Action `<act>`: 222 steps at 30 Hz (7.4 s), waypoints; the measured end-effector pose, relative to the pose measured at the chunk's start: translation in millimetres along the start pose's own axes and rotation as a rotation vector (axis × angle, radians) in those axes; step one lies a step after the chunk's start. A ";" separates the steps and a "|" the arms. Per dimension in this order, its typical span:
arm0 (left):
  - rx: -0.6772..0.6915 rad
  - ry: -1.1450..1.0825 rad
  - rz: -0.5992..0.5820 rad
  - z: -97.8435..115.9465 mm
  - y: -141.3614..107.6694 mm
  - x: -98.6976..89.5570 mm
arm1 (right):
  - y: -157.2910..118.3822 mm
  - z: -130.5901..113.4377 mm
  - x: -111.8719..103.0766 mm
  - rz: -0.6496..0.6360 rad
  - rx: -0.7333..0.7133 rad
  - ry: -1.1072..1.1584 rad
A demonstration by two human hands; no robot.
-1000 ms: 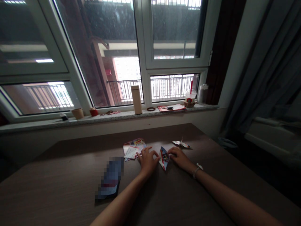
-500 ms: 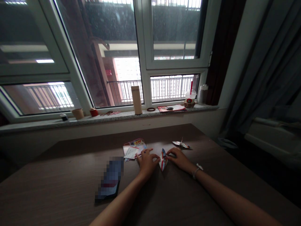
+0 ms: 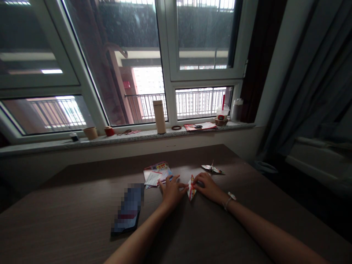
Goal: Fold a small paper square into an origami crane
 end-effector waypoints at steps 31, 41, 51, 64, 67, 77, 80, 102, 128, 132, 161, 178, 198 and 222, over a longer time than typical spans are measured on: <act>0.076 0.007 0.011 13.2 -5.5 2.2 | 0.3 8.0 -5.1 0.010 0.101 -0.102; 0.059 0.011 -0.032 12.6 -4.1 6.9 | 4.4 21.8 -9.0 0.058 0.149 0.059; 0.118 0.016 -0.066 22.2 -5.1 2.9 | 1.0 11.9 -11.5 0.063 0.150 0.001; 0.109 0.069 -0.095 17.5 -3.7 5.9 | -0.1 15.7 -12.0 0.039 0.256 -0.113; 0.112 0.087 -0.102 17.3 -3.8 6.1 | 0.5 12.6 -11.0 0.014 0.264 -0.170; 0.114 0.120 -0.130 16.1 -2.9 6.5 | -1.5 13.1 -9.2 0.007 0.173 -0.175; 0.117 0.113 -0.127 16.7 -2.8 6.2 | -1.0 16.1 -7.9 -0.009 0.204 -0.173; 0.127 0.096 -0.122 16.5 -2.7 8.3 | 9.2 10.2 -8.6 -0.086 0.255 -0.377; 0.077 0.120 -0.138 16.1 -4.3 7.5 | 4.2 24.7 -13.8 0.054 0.167 -0.057; 0.077 0.112 -0.139 14.5 -3.0 10.1 | 6.0 28.1 -12.8 0.021 0.237 -0.080; 0.067 0.137 -0.158 16.2 -0.5 8.6 | 11.0 4.0 0.6 -0.076 0.176 -0.553; 0.064 0.113 -0.137 16.5 -2.3 9.0 | 11.8 16.4 -5.3 -0.002 0.076 -0.309; 0.063 0.125 -0.139 16.4 -2.8 9.0 | 7.4 15.0 -4.4 -0.044 0.102 -0.259; 0.072 0.140 -0.093 12.4 -1.7 11.1 | 0.9 12.6 -0.3 -0.165 0.107 -0.200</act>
Point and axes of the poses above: each hand's wrist, its own y-axis towards the middle knuckle, its own x-axis out of the palm, z = x × y, the point moved 7 cm from there along y, towards the middle knuckle, and after that the axes turned 5 degrees about y, right-handed, at the moved point
